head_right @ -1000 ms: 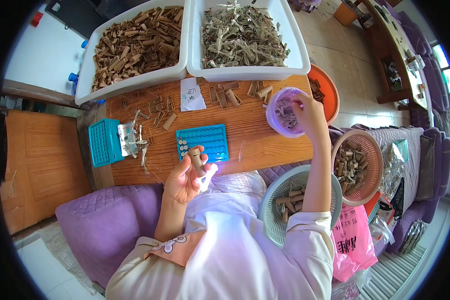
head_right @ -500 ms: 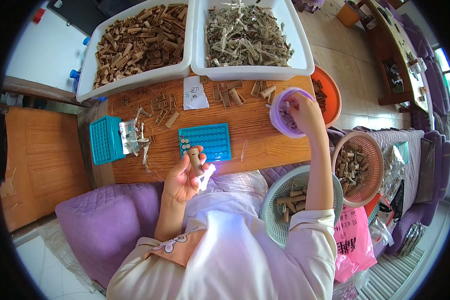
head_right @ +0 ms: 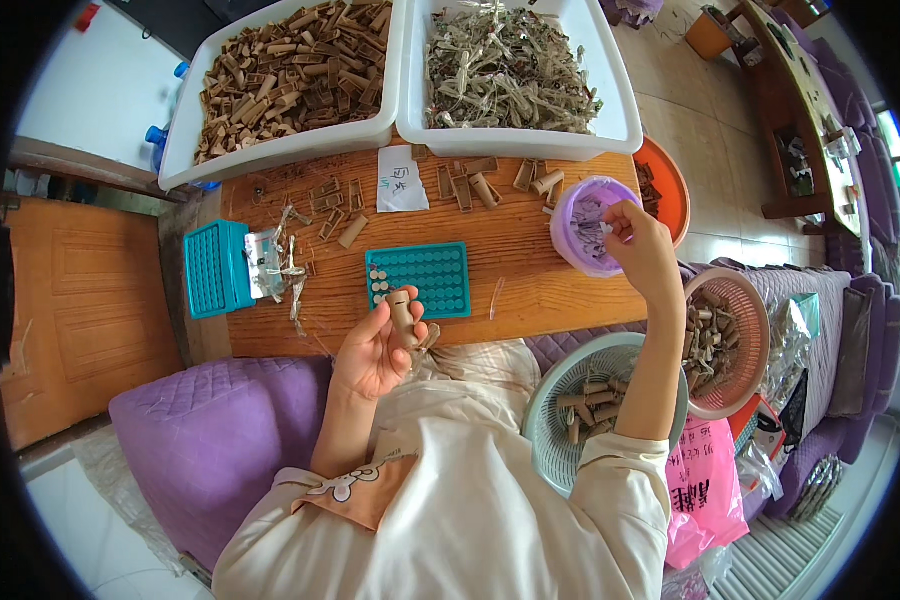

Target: The person assembles small electronic or mechanical components by hand, combining coils and plastic housings with metal frames.

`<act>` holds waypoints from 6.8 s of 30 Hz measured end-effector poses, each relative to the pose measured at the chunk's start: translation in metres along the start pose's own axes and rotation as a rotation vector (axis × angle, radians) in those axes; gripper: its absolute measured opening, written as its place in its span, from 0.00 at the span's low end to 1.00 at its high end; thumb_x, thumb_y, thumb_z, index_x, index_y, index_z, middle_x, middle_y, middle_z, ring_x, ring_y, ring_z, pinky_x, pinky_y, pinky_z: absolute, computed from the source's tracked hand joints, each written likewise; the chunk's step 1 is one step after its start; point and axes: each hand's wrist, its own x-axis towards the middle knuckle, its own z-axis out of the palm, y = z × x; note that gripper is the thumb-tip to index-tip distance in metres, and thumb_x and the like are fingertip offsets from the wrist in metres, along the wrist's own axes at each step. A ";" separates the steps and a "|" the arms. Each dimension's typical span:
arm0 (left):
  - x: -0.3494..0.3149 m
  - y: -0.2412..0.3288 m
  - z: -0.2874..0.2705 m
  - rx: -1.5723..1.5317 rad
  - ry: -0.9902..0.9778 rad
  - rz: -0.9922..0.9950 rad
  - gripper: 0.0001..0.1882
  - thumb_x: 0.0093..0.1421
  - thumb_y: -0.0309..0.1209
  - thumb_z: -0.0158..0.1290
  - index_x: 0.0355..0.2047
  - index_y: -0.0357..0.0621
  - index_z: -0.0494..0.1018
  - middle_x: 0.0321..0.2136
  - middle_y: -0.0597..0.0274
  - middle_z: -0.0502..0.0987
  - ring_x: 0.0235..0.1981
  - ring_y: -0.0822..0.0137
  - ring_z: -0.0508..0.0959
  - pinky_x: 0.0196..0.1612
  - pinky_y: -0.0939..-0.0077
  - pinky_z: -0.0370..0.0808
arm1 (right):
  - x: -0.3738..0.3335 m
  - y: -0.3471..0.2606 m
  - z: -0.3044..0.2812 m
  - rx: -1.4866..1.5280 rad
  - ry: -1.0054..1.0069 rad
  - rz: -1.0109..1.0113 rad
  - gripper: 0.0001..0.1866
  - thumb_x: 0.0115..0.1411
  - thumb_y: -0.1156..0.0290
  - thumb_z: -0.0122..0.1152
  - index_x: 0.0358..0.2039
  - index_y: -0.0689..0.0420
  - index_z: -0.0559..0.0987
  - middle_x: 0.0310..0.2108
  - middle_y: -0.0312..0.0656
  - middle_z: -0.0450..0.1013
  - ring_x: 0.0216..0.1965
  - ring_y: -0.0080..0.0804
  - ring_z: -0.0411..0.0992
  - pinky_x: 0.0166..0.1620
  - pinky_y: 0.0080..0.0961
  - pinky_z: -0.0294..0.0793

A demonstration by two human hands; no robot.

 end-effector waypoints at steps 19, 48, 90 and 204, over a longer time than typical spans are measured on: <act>-0.002 0.003 -0.009 -0.074 -0.057 -0.017 0.18 0.59 0.35 0.37 0.48 0.38 0.56 0.38 0.55 0.67 0.38 0.63 0.70 0.27 0.80 0.78 | 0.000 -0.003 0.005 -0.032 0.077 0.051 0.06 0.45 0.76 0.56 0.25 0.63 0.72 0.16 0.40 0.69 0.18 0.22 0.66 0.25 0.18 0.65; -0.018 -0.012 0.015 0.740 0.038 0.313 0.23 0.54 0.40 0.47 0.45 0.39 0.60 0.35 0.57 0.71 0.32 0.68 0.75 0.20 0.85 0.75 | -0.072 -0.119 0.091 0.407 -0.053 -0.568 0.13 0.38 0.87 0.54 0.26 0.58 0.75 0.27 0.41 0.66 0.26 0.34 0.69 0.26 0.24 0.70; -0.001 0.001 0.023 0.665 0.021 0.261 0.21 0.55 0.38 0.46 0.43 0.36 0.62 0.30 0.61 0.72 0.29 0.70 0.76 0.23 0.86 0.75 | -0.043 -0.120 0.091 0.375 -0.204 -0.691 0.09 0.41 0.84 0.55 0.24 0.60 0.67 0.30 0.41 0.65 0.27 0.38 0.68 0.28 0.26 0.70; 0.029 -0.071 -0.005 1.571 -0.171 0.177 0.12 0.51 0.25 0.50 0.36 0.41 0.64 0.31 0.62 0.72 0.33 0.70 0.74 0.33 0.79 0.71 | -0.163 -0.003 0.009 0.547 0.199 0.281 0.07 0.44 0.83 0.53 0.25 0.62 0.68 0.21 0.32 0.64 0.23 0.18 0.62 0.28 0.12 0.60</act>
